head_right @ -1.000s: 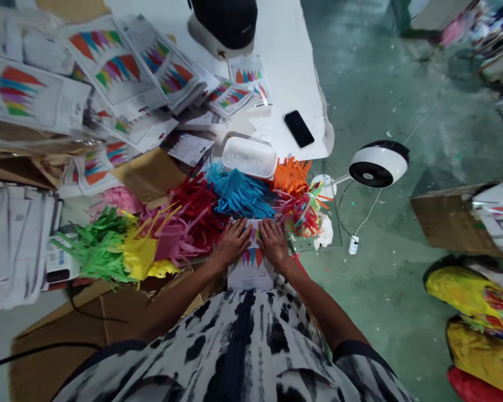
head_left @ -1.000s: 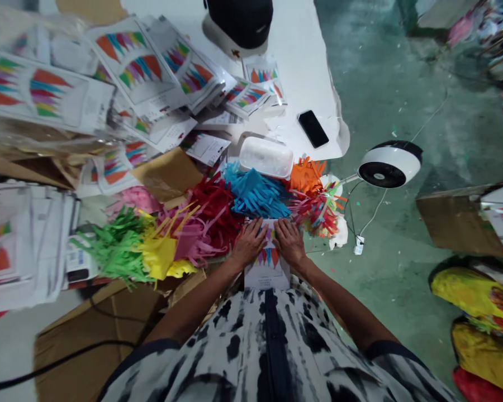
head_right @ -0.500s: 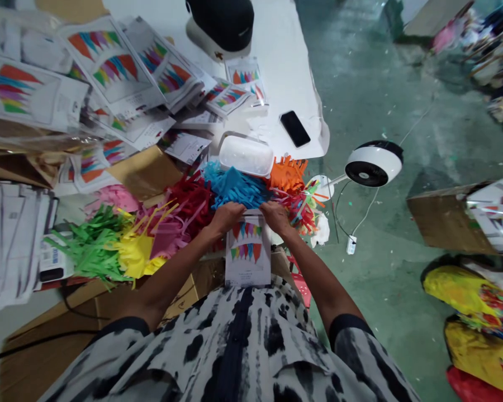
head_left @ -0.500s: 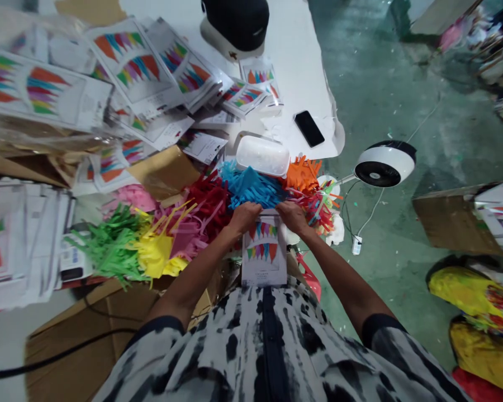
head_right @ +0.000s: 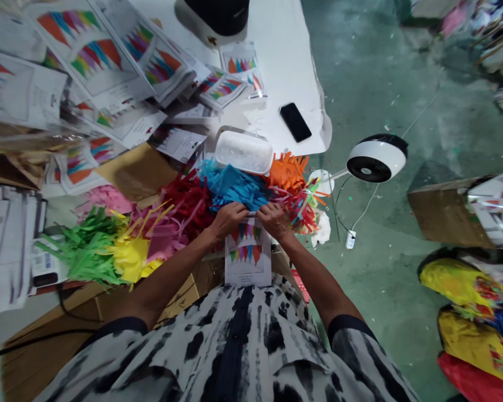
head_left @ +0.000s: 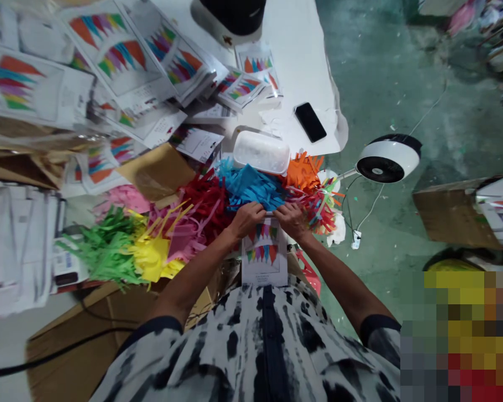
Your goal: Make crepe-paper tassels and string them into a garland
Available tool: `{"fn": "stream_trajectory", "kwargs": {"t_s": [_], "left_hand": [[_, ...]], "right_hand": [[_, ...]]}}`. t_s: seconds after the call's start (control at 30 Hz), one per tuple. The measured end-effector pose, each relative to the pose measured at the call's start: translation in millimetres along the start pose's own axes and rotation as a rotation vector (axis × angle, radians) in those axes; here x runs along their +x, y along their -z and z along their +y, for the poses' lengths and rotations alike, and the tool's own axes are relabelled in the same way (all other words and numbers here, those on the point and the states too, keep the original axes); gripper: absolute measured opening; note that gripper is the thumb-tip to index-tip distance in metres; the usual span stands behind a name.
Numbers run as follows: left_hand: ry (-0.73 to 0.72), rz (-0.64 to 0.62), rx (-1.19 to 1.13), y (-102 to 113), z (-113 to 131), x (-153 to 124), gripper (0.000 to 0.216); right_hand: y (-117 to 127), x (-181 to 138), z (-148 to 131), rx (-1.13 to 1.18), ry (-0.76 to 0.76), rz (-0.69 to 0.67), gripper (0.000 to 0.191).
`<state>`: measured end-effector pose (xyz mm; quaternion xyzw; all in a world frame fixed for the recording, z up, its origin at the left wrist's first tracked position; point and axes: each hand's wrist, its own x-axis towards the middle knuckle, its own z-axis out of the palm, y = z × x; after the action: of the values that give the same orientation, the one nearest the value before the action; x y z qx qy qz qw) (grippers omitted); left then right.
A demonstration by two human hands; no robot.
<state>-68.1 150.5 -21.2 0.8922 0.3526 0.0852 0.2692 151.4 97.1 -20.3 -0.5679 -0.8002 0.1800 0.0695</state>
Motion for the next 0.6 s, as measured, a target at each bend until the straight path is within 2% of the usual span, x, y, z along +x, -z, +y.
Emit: {"fn": "stream_trajectory", "kwargs": {"t_s": [0.13,0.23,0.37,0.47,0.6], "left_hand": [[0.013,-0.016,0.015,-10.9,14.5,-17.2,0.02],[0.043,-0.001,0.021,-19.2,26.4,-32.1,0.03],[0.077,0.028,0.029,-24.8,36.0,-39.8,0.038],[0.083,0.041,0.042,-23.0,39.5,-39.1,0.04],[0.074,0.081,0.065,-12.8,45.6,-45.5,0.041]], "right_hand": [[-9.5,-15.1,-5.9,0.013,0.004,0.0,0.039],[-17.6,-28.2,-16.8,0.017,-0.024,0.021,0.042],[-22.5,-38.5,-32.3,0.024,-0.079,0.054,0.045],[-17.2,-39.5,-32.8,0.041,-0.081,0.064,0.045],[0.3,-40.7,-16.7,0.049,-0.059,0.085,0.046]]}}
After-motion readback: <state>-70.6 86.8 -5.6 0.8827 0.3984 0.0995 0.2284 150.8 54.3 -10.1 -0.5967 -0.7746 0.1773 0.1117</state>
